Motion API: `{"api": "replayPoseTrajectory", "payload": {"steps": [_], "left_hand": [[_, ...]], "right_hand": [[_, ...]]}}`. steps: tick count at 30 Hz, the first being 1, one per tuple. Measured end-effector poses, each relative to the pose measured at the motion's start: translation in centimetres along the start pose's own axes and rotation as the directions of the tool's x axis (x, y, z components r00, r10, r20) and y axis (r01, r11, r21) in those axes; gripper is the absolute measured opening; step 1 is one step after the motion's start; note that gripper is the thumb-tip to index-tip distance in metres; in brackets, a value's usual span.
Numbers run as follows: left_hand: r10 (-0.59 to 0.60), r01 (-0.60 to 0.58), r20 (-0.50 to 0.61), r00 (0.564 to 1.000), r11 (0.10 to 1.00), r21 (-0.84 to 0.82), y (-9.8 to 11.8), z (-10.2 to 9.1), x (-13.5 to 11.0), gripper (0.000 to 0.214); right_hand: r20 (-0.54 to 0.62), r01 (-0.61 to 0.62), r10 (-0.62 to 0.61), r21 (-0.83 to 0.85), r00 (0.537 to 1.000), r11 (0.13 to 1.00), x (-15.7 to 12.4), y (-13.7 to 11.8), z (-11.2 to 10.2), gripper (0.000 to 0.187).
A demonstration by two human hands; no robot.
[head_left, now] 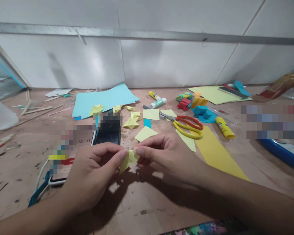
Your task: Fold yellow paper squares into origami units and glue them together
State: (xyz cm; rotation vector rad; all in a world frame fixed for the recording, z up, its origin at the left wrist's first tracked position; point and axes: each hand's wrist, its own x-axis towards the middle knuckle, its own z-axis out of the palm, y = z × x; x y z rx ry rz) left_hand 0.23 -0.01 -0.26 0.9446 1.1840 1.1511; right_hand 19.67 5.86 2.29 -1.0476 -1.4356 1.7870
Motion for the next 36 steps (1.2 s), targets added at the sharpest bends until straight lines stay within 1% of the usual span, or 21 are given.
{"api": "replayPoseTrajectory", "payload": {"steps": [2, 5, 8, 10, 13, 15, 17, 19, 21, 23, 26, 28, 30, 32, 34, 36], "left_hand": [[0.004, -0.003, 0.015, 1.000, 1.000, -0.024, 0.0, 0.1, -0.1, 0.017], [0.016, -0.016, 0.023, 1.000, 1.000, -0.013, 0.0, 0.3, -0.3, 0.018], [0.001, -0.001, -0.011, 1.000, 0.999, -0.041, 0.0, 0.5, -0.3, 0.019], [0.007, -0.007, -0.012, 1.000, 1.000, 0.000, 0.1, 0.4, -0.3, 0.020], [0.044, -0.046, 0.017, 0.999, 0.990, 0.131, 0.3, 0.0, -0.1, 0.023], [0.048, -0.050, 0.016, 0.999, 0.984, 0.171, 0.3, -0.1, -0.1, 0.025], [0.021, -0.020, -0.004, 1.000, 0.989, 0.149, 0.2, 0.2, -0.2, 0.026], [-0.007, 0.011, -0.068, 0.998, 0.998, 0.067, 0.2, 0.8, -0.5, 0.024], [-0.038, 0.033, -0.135, 0.990, 0.999, -0.038, 0.3, 1.2, -0.6, 0.021], [-0.058, 0.041, -0.181, 0.982, 0.995, -0.093, 0.7, 1.4, -0.6, 0.020], [-0.068, 0.059, -0.161, 0.985, 0.996, -0.062, 1.3, 1.2, -0.3, 0.022], [-0.093, 0.081, -0.137, 0.986, 0.993, -0.088, 1.5, 1.1, -0.2, 0.022], [-0.114, 0.093, -0.150, 0.982, 0.985, -0.144, 1.3, 1.3, -0.3, 0.021], [-0.096, 0.074, -0.177, 0.979, 0.989, -0.125, 1.0, 1.4, -0.5, 0.021], [-0.059, 0.049, -0.186, 0.981, 0.997, -0.058, 0.7, 1.5, -0.6, 0.022], [-0.072, 0.063, -0.175, 0.982, 0.996, -0.058, 0.6, 1.5, -0.6, 0.022]], "right_hand": [[-0.003, -0.012, 0.012, 0.011, 1.000, 1.000, 0.1, 0.0, 0.1, 0.009], [-0.029, -0.007, 0.006, -0.025, 1.000, 1.000, 0.1, 0.0, 0.2, 0.007], [-0.054, 0.006, -0.009, -0.060, 0.999, 0.998, 0.1, 0.2, 0.3, 0.006], [-0.048, 0.019, -0.023, -0.076, 0.999, 0.997, 0.0, 0.3, 0.3, 0.005], [-0.014, 0.056, -0.057, -0.077, 0.998, 0.995, 0.0, 0.5, 0.3, 0.005], [-0.007, 0.067, -0.067, -0.094, 0.998, 0.993, -0.1, 0.6, 0.2, 0.007], [-0.034, 0.061, -0.067, -0.152, 0.997, 0.987, -0.1, 0.7, 0.1, 0.012], [-0.059, 0.051, -0.066, -0.227, 0.996, 0.973, -0.1, 0.6, -0.1, 0.018], [-0.050, 0.062, -0.079, -0.281, 0.996, 0.958, -0.1, 0.3, -0.2, 0.022], [-0.021, 0.094, -0.105, -0.295, 0.994, 0.951, -0.1, 0.0, -0.4, 0.025], [0.003, 0.154, -0.159, -0.262, 0.987, 0.953, -0.1, -0.5, -0.5, 0.032], [0.010, 0.163, -0.165, -0.224, 0.986, 0.961, 0.0, -0.4, -0.6, 0.036], [0.026, 0.121, -0.119, -0.165, 0.993, 0.979, 0.0, -0.1, -0.6, 0.033], [0.037, 0.080, -0.076, -0.133, 0.996, 0.988, 0.0, 0.3, -0.5, 0.025], [0.033, 0.089, -0.085, -0.144, 0.996, 0.986, 0.0, 0.6, -0.4, 0.020], [0.024, 0.129, -0.127, -0.189, 0.992, 0.974, 0.0, 0.5, -0.3, 0.017]]}}
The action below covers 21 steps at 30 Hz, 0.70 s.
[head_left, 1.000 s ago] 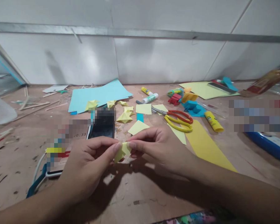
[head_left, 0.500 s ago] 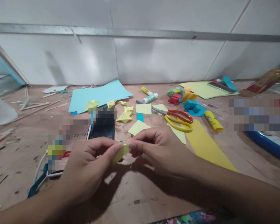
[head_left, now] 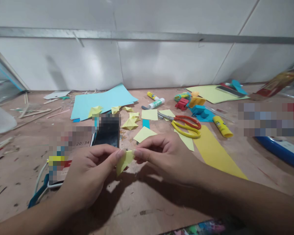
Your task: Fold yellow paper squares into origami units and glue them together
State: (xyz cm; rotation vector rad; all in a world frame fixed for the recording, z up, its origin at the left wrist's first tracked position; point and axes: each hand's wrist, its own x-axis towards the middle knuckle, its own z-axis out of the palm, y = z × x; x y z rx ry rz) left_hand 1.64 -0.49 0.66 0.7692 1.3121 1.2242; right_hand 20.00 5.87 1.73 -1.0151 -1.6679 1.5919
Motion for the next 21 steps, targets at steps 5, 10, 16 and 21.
{"api": "replayPoseTrajectory", "payload": {"steps": [5, 10, 16, 21], "left_hand": [[-0.075, 0.080, 0.107, 0.991, 0.996, -0.043, 0.1, -0.5, 0.4, 0.022], [0.048, -0.080, 0.202, 0.978, 0.985, 0.153, 0.5, -1.3, 0.6, 0.027], [0.216, -0.329, 0.291, 0.932, 0.840, 0.432, 0.4, -2.1, 0.6, 0.033], [0.201, -0.345, 0.338, 0.919, 0.827, 0.445, 0.6, -2.1, 0.6, 0.034]], "right_hand": [[-0.037, 0.089, -0.096, -0.148, 0.995, 0.985, 0.1, -0.4, -0.5, 0.019], [-0.008, 0.046, -0.046, 0.024, 0.999, 0.999, 0.1, -0.1, -0.2, 0.021], [0.075, -0.085, 0.071, 0.202, 0.995, 0.976, -0.2, -0.2, 1.0, 0.028], [0.010, 0.037, -0.038, 0.094, 0.999, 0.995, -0.3, -0.5, 1.0, 0.018]]}}
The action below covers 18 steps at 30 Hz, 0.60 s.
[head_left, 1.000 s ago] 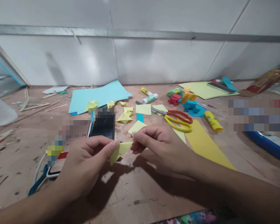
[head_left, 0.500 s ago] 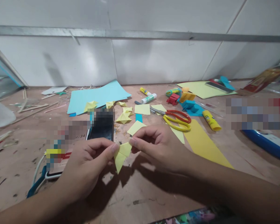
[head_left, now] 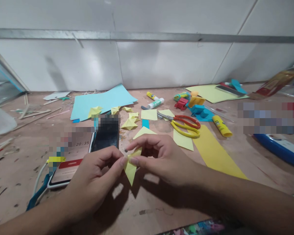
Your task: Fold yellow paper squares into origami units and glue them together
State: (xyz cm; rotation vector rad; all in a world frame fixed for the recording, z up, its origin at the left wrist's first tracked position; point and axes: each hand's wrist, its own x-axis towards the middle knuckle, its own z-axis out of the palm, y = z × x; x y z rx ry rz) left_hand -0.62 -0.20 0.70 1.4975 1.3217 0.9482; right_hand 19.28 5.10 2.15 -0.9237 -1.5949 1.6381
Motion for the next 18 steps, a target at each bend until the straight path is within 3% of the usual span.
{"api": "replayPoseTrajectory", "payload": {"steps": [5, 9, 12, 18], "left_hand": [[0.024, -0.025, -0.072, 0.997, 1.000, -0.017, 0.4, 0.2, 0.2, 0.035], [-0.019, 0.014, -0.020, 1.000, 0.980, -0.201, 0.1, 0.4, 0.3, 0.031], [-0.024, 0.026, 0.014, 1.000, 0.983, -0.184, 0.0, 0.3, 0.1, 0.030], [0.010, -0.010, 0.059, 0.998, 1.000, 0.000, 0.3, 0.3, -0.1, 0.031]], "right_hand": [[0.018, -0.042, 0.041, 0.083, 0.999, 0.996, -0.4, -0.3, 0.4, 0.039], [-0.003, 0.009, -0.009, 0.089, 1.000, 0.996, 0.0, -0.2, 0.2, 0.040], [0.000, 0.005, -0.005, 0.139, 1.000, 0.990, 0.4, 0.1, -0.3, 0.049], [-0.021, -0.064, 0.069, 0.196, 0.997, 0.978, 0.7, 0.6, -0.3, 0.024]]}}
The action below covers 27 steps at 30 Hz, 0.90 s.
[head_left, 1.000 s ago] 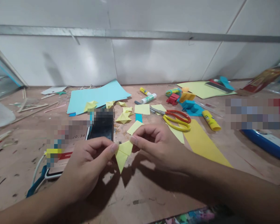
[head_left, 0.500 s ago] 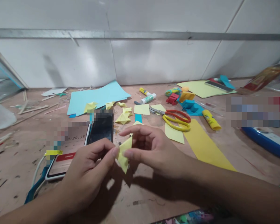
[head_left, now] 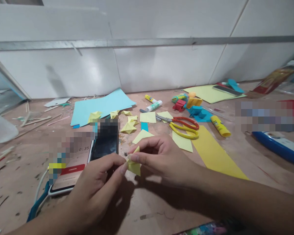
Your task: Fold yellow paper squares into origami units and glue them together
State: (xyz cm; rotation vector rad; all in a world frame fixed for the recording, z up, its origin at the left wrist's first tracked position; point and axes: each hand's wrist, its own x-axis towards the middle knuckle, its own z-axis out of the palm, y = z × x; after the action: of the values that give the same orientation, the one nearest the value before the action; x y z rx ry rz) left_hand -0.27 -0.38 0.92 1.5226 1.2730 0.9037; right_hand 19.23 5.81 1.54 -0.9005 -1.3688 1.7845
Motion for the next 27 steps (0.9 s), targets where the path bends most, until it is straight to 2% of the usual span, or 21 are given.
{"api": "replayPoseTrajectory", "payload": {"steps": [5, 8, 10, 12, 15, 21, 24, 27], "left_hand": [[0.003, -0.002, -0.018, 1.000, 0.996, 0.088, 0.07, 0.05, -0.12, 0.033], [-0.034, 0.034, 0.006, 0.999, 0.999, 0.037, 0.06, 0.13, -0.21, 0.036], [-0.059, 0.059, -0.014, 0.998, 0.998, -0.026, 0.05, 0.22, -0.26, 0.036], [-0.068, 0.065, -0.036, 0.997, 0.996, -0.069, 0.00, 0.31, -0.28, 0.035], [-0.091, 0.091, 0.003, 0.996, 0.984, -0.154, -0.12, 0.38, -0.18, 0.033], [-0.077, 0.085, 0.056, 0.995, 0.985, -0.150, -0.12, 0.36, 0.20, 0.030], [-0.108, 0.118, 0.058, 0.992, 0.972, -0.203, -0.14, 0.46, 0.24, 0.029], [-0.168, 0.161, 0.000, 0.986, 0.945, -0.285, -0.30, 0.54, 0.19, 0.029]], "right_hand": [[-0.051, 0.022, -0.021, 0.032, 0.999, 0.999, -0.43, -0.11, 0.20, 0.022], [-0.050, 0.037, -0.038, -0.014, 0.998, 0.999, -0.63, -0.35, 0.19, 0.028], [-0.005, 0.040, -0.040, -0.042, 0.999, 0.998, -0.64, -0.48, 0.09, 0.028], [0.079, -0.006, 0.010, -0.049, 0.997, 0.999, -0.60, -0.54, 0.02, 0.025], [0.133, -0.036, 0.050, -0.107, 0.990, 0.994, -0.54, -0.46, 0.05, 0.023], [0.051, 0.090, -0.079, -0.276, 0.996, 0.957, -0.38, 0.13, 0.29, 0.025], [0.032, 0.073, -0.067, -0.227, 0.997, 0.971, -0.15, 0.29, 0.14, 0.032], [0.023, 0.052, -0.050, -0.104, 0.998, 0.993, 0.05, 0.21, -0.03, 0.038]]}}
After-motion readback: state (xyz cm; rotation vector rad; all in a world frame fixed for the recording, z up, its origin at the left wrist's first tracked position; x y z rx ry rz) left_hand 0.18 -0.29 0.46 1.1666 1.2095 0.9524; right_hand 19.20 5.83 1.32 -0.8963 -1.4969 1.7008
